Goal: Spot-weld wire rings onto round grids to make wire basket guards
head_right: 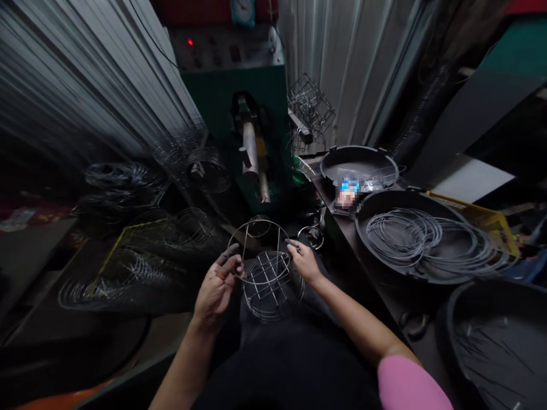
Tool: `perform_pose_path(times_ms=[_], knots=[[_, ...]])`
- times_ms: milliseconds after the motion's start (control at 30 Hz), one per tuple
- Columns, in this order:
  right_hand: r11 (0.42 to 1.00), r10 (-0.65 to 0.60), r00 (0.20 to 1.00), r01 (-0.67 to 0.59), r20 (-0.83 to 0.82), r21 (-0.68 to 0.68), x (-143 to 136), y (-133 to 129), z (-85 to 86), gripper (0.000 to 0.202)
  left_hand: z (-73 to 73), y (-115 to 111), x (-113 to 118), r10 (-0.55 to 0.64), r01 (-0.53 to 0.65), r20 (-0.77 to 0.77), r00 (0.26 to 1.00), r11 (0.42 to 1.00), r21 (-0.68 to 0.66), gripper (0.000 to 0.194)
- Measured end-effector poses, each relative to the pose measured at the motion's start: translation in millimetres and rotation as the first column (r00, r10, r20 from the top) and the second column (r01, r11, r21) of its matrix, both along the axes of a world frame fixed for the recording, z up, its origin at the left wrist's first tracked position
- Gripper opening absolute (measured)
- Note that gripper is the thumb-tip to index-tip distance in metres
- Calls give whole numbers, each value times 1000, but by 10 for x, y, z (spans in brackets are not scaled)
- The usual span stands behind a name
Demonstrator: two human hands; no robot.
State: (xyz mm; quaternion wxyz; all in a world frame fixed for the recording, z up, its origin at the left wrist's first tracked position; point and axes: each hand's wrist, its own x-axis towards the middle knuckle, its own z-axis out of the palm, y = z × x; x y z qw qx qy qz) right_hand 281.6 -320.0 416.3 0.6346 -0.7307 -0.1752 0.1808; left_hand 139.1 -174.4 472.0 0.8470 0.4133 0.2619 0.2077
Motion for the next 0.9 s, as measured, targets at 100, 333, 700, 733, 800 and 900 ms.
perform_pose_path(times_ms=[100, 333, 700, 733, 800, 900], knots=[[989, 73, 986, -52, 150, -139, 108, -16, -130, 30, -152, 68, -88, -77, 96, -201, 977, 991, 89, 64], [941, 223, 923, -120, 314, -315, 76, -68, -384, 31, -636, 128, -268, -93, 285, -457, 885, 883, 372, 71], [931, 254, 902, -130, 349, -341, 103, -121, -456, 29, -766, 88, -296, -15, 361, -539, 842, 758, 544, 45], [928, 260, 902, -135, 345, -346, 107, -121, -450, 29, -764, 86, -294, -13, 362, -542, 840, 757, 543, 45], [923, 269, 903, -142, 336, -357, 116, -119, -435, 30, -758, 88, -293, -15, 359, -540, 841, 763, 538, 43], [921, 275, 905, -152, 324, -358, 132, -109, -410, 29, -742, 93, -290, -18, 343, -528, 849, 780, 524, 41]])
